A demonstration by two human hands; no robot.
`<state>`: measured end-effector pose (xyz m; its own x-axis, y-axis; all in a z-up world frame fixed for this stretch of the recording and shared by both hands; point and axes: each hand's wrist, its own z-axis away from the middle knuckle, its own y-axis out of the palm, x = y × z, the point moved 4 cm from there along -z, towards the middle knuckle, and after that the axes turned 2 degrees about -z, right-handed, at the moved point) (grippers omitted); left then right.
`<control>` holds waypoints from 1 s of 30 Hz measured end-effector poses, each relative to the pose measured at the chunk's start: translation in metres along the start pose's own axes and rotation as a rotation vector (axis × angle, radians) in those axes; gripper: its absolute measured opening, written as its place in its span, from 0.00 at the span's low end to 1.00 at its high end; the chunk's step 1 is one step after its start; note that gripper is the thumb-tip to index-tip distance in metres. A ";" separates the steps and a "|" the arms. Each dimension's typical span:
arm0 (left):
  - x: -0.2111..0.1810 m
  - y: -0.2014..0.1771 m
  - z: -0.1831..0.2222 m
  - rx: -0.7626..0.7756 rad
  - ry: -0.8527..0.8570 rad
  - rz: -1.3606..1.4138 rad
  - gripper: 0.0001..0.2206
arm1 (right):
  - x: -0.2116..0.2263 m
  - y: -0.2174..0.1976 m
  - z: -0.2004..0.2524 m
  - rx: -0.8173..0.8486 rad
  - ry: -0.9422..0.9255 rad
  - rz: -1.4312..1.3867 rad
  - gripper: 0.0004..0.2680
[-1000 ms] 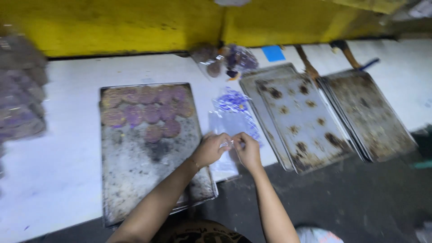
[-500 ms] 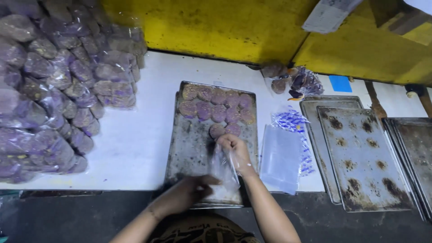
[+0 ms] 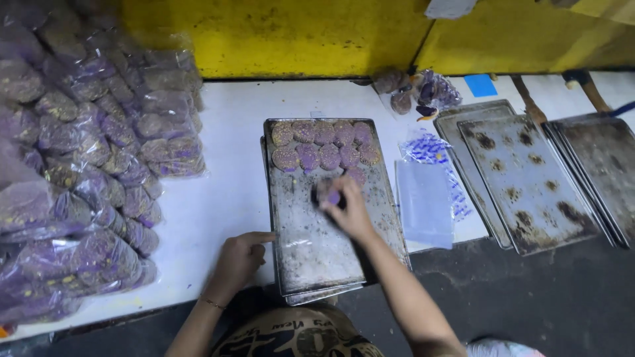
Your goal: A person is seen packing purple-colored cookies from a large metal baking tray into small clear plastic bags at a bakery workstation.
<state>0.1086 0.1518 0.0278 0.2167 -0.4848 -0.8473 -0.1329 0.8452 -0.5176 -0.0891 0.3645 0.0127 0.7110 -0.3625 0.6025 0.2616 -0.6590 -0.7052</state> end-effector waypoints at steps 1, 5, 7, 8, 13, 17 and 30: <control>-0.004 0.000 -0.003 0.039 -0.023 0.127 0.19 | 0.008 0.008 0.017 -0.141 -0.014 -0.049 0.20; 0.000 0.008 -0.018 0.156 0.008 0.114 0.20 | -0.012 0.005 0.039 0.020 0.155 -0.133 0.16; -0.002 0.014 -0.022 0.166 -0.045 0.070 0.16 | -0.031 -0.022 0.015 -0.198 0.049 0.330 0.15; 0.000 0.021 -0.021 0.170 -0.049 0.070 0.16 | -0.043 -0.024 0.008 -0.195 0.053 0.328 0.15; 0.007 0.045 -0.020 0.022 0.009 0.103 0.20 | -0.113 -0.056 -0.028 -0.209 0.490 -0.150 0.12; -0.025 0.051 -0.004 0.015 -0.208 0.102 0.19 | -0.121 -0.075 -0.045 -0.295 0.114 0.090 0.16; -0.065 0.078 0.032 -0.072 -0.458 0.152 0.21 | -0.116 -0.040 -0.056 -0.226 0.075 0.044 0.22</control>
<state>0.1147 0.2564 0.0457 0.5908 -0.1947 -0.7830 -0.2591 0.8733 -0.4126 -0.2184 0.3955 -0.0079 0.6660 -0.4362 0.6051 0.0727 -0.7694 -0.6346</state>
